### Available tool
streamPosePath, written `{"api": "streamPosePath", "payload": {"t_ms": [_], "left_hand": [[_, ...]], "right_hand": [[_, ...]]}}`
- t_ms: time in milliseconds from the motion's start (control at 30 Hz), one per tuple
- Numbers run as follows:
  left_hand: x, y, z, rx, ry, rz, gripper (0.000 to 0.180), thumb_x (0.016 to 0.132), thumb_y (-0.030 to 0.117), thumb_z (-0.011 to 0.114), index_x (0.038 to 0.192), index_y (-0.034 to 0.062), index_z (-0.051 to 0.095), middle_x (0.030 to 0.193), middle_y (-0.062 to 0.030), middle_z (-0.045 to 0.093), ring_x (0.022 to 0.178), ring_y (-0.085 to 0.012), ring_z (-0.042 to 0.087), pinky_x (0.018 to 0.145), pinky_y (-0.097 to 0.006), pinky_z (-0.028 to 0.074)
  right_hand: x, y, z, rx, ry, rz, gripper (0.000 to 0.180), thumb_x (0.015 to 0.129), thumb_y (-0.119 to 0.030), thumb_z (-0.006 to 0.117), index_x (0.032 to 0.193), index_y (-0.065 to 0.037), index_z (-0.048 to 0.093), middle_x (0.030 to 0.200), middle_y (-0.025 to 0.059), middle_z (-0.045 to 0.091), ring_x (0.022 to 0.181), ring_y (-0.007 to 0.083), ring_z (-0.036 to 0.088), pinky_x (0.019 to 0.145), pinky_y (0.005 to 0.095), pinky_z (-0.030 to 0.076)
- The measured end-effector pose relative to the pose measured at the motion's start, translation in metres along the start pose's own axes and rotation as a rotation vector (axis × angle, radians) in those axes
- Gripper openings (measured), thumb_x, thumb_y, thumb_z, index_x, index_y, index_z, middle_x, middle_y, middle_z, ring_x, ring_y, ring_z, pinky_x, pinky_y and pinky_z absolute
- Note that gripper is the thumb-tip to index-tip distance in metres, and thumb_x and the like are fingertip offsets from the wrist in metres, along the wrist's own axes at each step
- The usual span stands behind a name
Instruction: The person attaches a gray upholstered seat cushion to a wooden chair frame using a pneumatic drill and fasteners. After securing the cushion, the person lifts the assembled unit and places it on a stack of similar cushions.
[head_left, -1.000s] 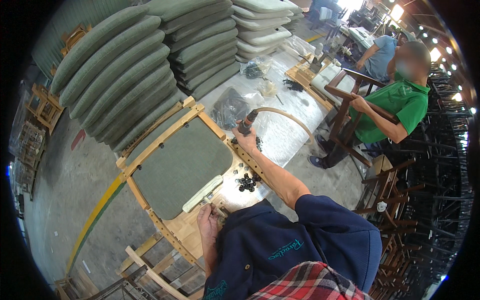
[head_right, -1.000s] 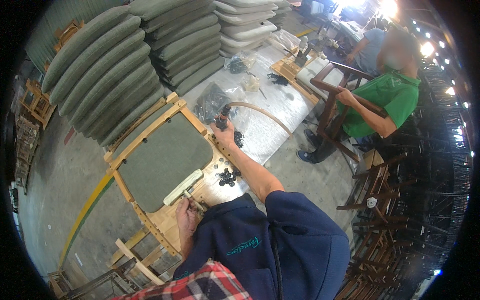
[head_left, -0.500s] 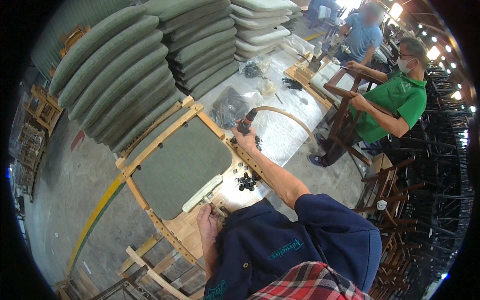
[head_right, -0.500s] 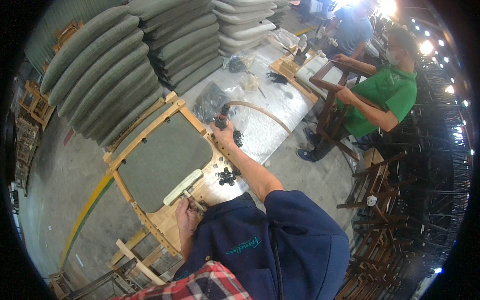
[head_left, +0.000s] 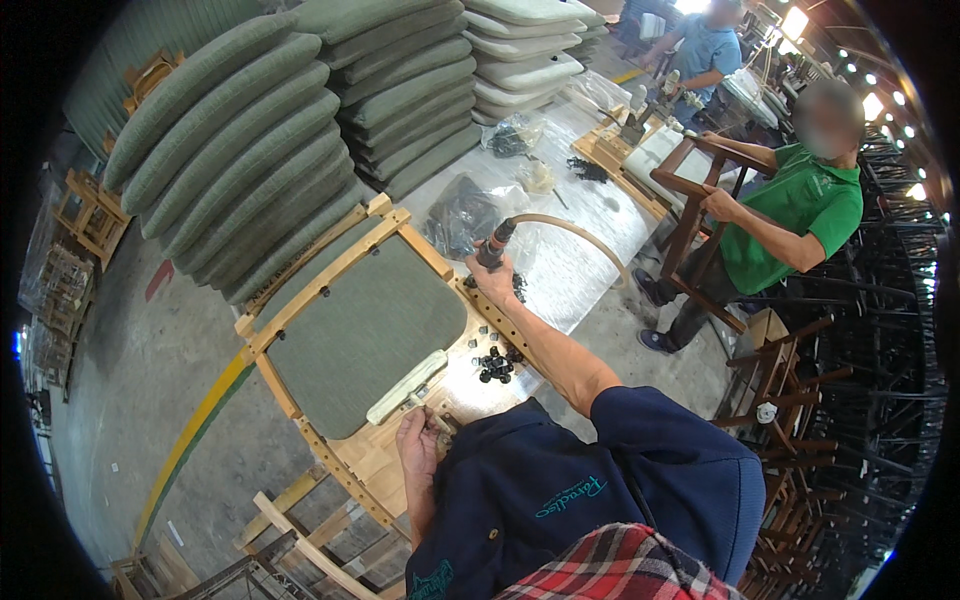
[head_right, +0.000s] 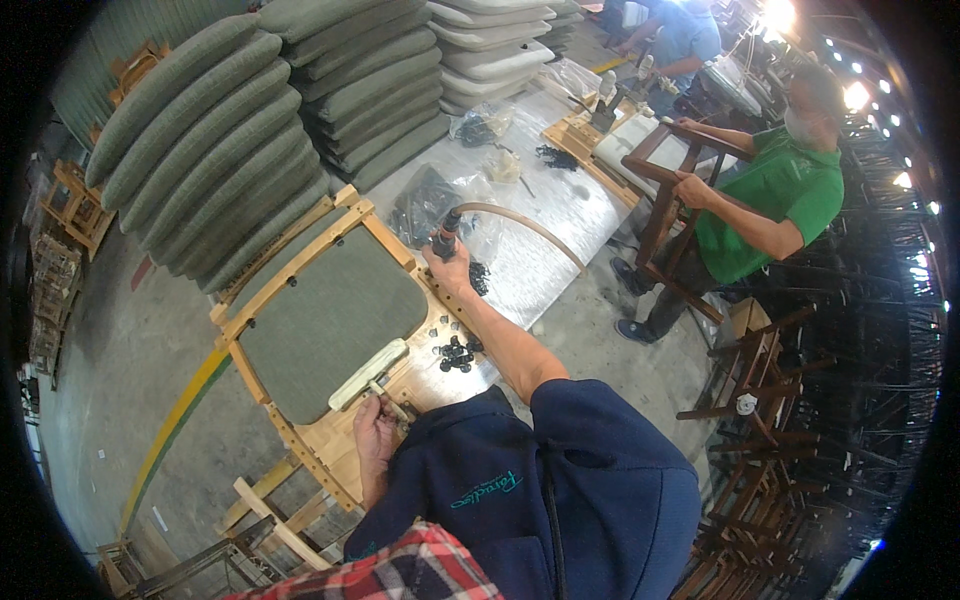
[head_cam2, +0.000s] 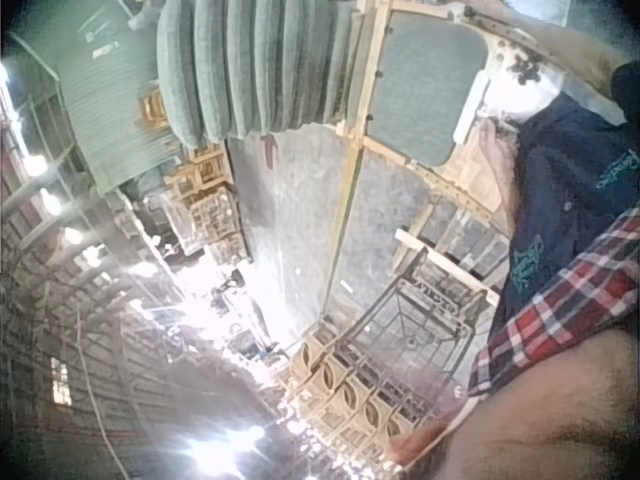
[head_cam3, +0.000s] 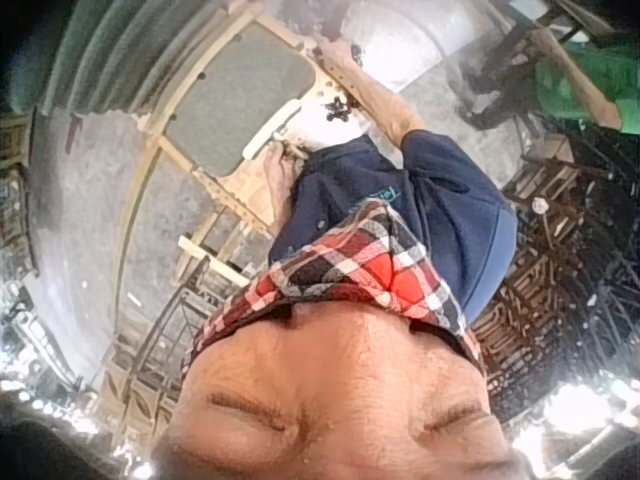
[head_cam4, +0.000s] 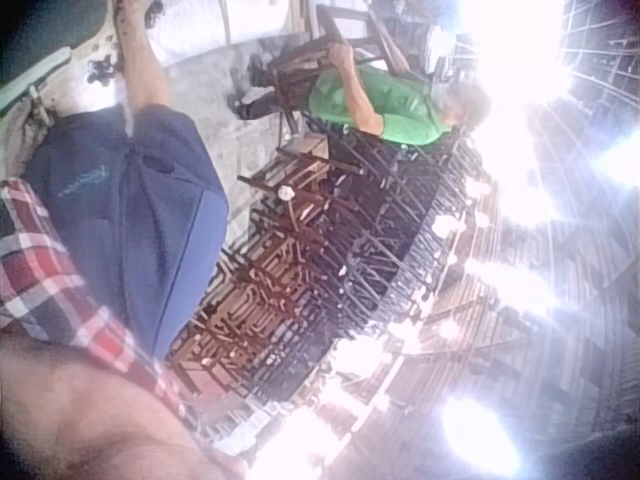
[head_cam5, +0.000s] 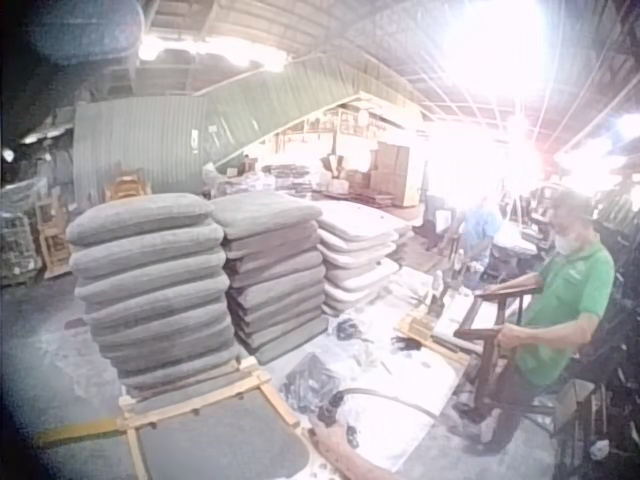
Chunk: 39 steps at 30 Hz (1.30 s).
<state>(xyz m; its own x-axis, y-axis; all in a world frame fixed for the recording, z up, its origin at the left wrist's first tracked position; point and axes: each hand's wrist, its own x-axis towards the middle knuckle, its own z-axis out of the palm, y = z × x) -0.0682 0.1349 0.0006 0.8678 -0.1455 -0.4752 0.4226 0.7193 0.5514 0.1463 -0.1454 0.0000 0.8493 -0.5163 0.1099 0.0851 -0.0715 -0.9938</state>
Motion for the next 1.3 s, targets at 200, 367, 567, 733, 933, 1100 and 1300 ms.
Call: {"api": "streamPosePath", "payload": {"t_ms": [200,367,567,733,933,1100,1300], "left_hand": [[-0.002,0.002,0.003,0.002,-0.008,-0.005,0.012,0.097,0.012,0.061,0.103,0.0024,0.063,0.091,-0.0064,0.067,0.077,-0.0126,0.06,0.071,-0.024,0.051],[-0.004,0.004,0.009,0.021,-0.012,-0.012,0.011,0.097,0.013,0.061,0.102,0.0033,0.064,0.092,-0.0061,0.067,0.078,-0.0123,0.06,0.072,-0.025,0.052],[-0.003,0.001,0.001,0.027,-0.014,0.008,0.011,0.098,0.015,0.061,0.102,0.0049,0.063,0.092,-0.0059,0.067,0.08,-0.0128,0.061,0.073,-0.026,0.052],[-0.005,0.001,0.009,0.007,0.012,0.005,0.012,0.099,0.018,0.06,0.101,0.0056,0.061,0.092,-0.0069,0.066,0.079,-0.0136,0.061,0.073,-0.027,0.052],[-0.006,0.001,0.012,-0.032,0.045,-0.004,0.022,0.1,0.026,0.057,0.095,0.0047,0.06,0.085,-0.0067,0.063,0.075,-0.0144,0.059,0.068,-0.029,0.049],[0.001,-0.006,0.004,0.079,0.01,-0.037,0.023,0.099,0.025,0.059,0.096,0.0028,0.063,0.085,-0.0054,0.063,0.078,-0.0125,0.057,0.069,-0.028,0.047],[0.0,-0.004,-0.003,0.106,0.04,-0.046,0.019,0.098,0.02,0.059,0.1,0.0012,0.064,0.096,-0.0069,0.067,0.084,-0.0109,0.057,0.076,-0.026,0.047]], "right_hand": [[-0.001,-0.001,0.001,-0.032,-0.005,-0.049,0.032,0.082,-0.012,0.072,0.11,-0.003,0.06,0.083,-0.0014,0.06,0.075,0.0076,0.056,0.07,0.0254,0.047],[0.002,0.005,-0.002,-0.008,-0.007,-0.048,0.032,0.082,-0.012,0.072,0.111,-0.003,0.06,0.083,-0.0019,0.059,0.074,0.0074,0.055,0.069,0.0253,0.047],[-0.001,0.0,0.0,0.004,-0.003,-0.032,0.03,0.079,-0.016,0.072,0.105,-0.006,0.062,0.082,-0.0009,0.06,0.075,0.0103,0.055,0.072,0.0291,0.047],[-0.001,-0.001,-0.004,0.057,-0.02,-0.051,0.031,0.084,-0.011,0.071,0.111,-0.003,0.059,0.082,-0.0026,0.058,0.073,0.0064,0.054,0.067,0.0245,0.046],[0.002,0.015,0.001,0.034,0.019,-0.091,0.029,0.085,-0.01,0.07,0.112,-0.006,0.059,0.081,-0.0042,0.057,0.07,0.0063,0.053,0.065,0.0243,0.044],[0.021,0.039,-0.021,-0.103,0.068,-0.231,0.027,0.084,-0.006,0.07,0.111,-0.006,0.064,0.077,-0.0059,0.053,0.067,0.0056,0.048,0.061,0.0238,0.04],[0.008,0.021,-0.008,0.079,-0.09,-0.085,0.03,0.087,-0.01,0.069,0.115,-0.003,0.059,0.083,-0.0047,0.053,0.07,0.0054,0.048,0.064,0.0232,0.042]]}}
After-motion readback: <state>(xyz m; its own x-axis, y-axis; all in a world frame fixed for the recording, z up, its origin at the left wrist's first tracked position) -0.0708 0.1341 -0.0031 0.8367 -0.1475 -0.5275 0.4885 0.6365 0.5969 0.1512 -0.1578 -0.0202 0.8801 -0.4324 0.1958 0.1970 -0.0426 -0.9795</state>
